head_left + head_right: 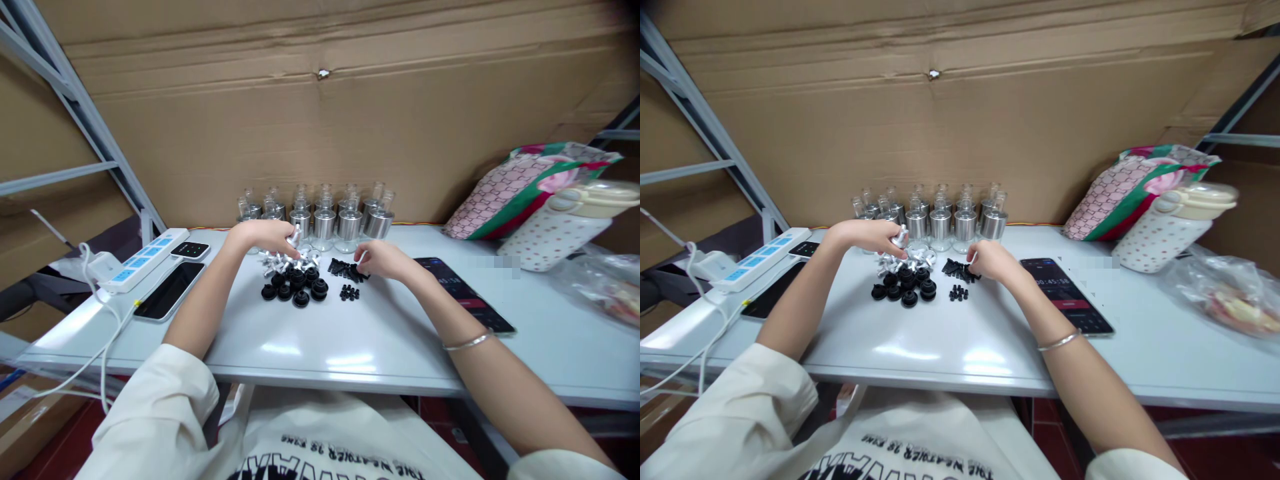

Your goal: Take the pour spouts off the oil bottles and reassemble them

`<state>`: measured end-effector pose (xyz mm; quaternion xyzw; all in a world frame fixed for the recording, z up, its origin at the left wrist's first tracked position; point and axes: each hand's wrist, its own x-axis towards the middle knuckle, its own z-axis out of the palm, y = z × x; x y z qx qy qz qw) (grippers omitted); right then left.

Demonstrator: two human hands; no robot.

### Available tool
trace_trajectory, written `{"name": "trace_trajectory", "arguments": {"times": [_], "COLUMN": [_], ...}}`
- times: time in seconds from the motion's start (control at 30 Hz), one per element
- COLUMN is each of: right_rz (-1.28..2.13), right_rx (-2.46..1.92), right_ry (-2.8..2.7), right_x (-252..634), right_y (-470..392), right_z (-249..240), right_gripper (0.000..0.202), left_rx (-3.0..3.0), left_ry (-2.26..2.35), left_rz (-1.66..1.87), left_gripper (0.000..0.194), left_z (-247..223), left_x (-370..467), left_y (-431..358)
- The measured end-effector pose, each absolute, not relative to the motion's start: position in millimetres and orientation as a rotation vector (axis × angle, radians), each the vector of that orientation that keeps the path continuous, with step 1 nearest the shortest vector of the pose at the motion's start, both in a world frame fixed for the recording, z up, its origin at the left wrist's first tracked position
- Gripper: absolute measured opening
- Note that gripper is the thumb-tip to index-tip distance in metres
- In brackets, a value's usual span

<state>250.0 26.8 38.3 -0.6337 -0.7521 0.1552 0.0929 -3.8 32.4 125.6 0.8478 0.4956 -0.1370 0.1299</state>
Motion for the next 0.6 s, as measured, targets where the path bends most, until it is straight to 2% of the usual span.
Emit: {"name": "trace_trajectory", "arguments": {"times": [0.17, 0.37, 0.5, 0.6], "right_rz": [0.552, 0.425, 0.501, 0.441], "right_rx": [-1.792, -1.64, -1.225, -1.08], "right_ry": [-2.22, -2.182, -2.167, -2.133], "right_x": [248.4, 244.1, 229.1, 215.3], "right_y": [26.9, 22.9, 8.3, -3.2], "right_z": [36.6, 39.8, 46.6, 48.0], "right_gripper": [0.009, 0.012, 0.022, 0.026], "left_rx": [2.454, 2.474, 2.492, 2.476], "left_ry": [1.444, 1.394, 1.31, 1.262], "left_rz": [-0.393, -0.364, -0.389, -0.404], "left_gripper": [0.043, 0.05, 0.043, 0.034], "left_z": [126.4, 126.8, 126.1, 124.2], "left_x": [-3.0, -1.8, 1.3, 6.7], "left_y": [30.8, 29.9, 28.7, 26.9]}}
